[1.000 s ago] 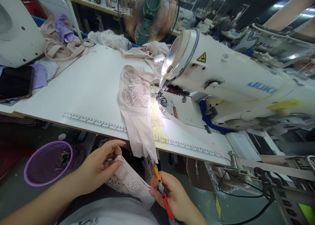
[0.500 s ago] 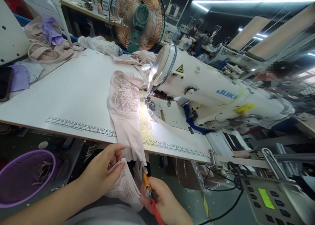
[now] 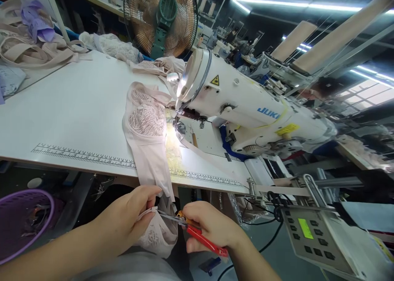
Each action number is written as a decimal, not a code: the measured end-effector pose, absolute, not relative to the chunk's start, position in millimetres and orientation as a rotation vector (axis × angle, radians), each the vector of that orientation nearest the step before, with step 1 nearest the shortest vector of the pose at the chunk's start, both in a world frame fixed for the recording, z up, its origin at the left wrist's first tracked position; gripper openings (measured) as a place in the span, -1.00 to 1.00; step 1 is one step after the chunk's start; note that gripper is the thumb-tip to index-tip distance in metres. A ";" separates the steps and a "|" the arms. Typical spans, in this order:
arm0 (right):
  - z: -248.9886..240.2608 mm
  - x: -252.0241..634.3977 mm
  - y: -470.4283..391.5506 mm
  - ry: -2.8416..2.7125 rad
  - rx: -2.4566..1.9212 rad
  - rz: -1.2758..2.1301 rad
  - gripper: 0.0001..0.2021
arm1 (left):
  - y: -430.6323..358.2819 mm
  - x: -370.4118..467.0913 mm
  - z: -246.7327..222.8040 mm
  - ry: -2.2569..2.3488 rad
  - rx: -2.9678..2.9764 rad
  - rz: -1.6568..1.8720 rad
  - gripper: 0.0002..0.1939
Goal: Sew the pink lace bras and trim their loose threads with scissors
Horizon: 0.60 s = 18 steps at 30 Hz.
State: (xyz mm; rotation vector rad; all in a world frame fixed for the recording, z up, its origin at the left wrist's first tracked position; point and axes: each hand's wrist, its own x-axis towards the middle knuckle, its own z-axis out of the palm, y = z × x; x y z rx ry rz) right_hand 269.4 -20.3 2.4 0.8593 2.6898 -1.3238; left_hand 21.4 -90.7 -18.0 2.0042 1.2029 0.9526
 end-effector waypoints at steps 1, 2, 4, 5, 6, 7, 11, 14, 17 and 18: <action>2.1 271.3 -18.4 2.674 0.852 -1.316 -0.32 | -90.2 21.3 -17.2 1.207 2.012 0.949 -0.63; 1.5 273.0 -16.9 2.662 0.846 -1.310 -0.32 | -89.7 21.2 -16.4 1.211 2.015 0.941 -0.62; 0.4 276.0 -14.9 2.647 0.841 -1.304 -0.32 | -89.0 20.9 -15.4 1.214 2.017 0.913 -0.60; 0.1 276.9 -14.2 2.643 0.848 -1.302 -0.32 | -88.8 20.8 -15.2 1.213 2.017 0.901 -0.60; -0.1 277.4 -13.8 2.641 0.853 -1.300 -0.33 | -88.8 20.7 -15.3 1.214 2.017 0.895 -0.60; 0.0 277.4 -13.5 2.639 0.854 -1.298 -0.33 | -88.8 20.6 -15.5 1.211 2.019 0.889 -0.60; 1.0 274.8 -12.2 2.624 0.838 -1.316 -0.34 | -89.2 21.0 -15.9 1.198 2.044 0.843 -0.58; 0.5 273.1 -10.7 2.571 0.822 -1.422 -0.37 | -89.2 21.2 -15.1 1.188 2.074 0.825 -0.54; -2.3 273.1 -10.5 2.416 0.807 -1.659 -0.41 | -88.2 20.0 -15.9 1.179 2.078 0.842 -0.52; -3.2 273.2 -10.9 2.354 0.819 -1.738 -0.42 | -87.6 19.1 -16.9 1.171 2.071 0.846 -0.52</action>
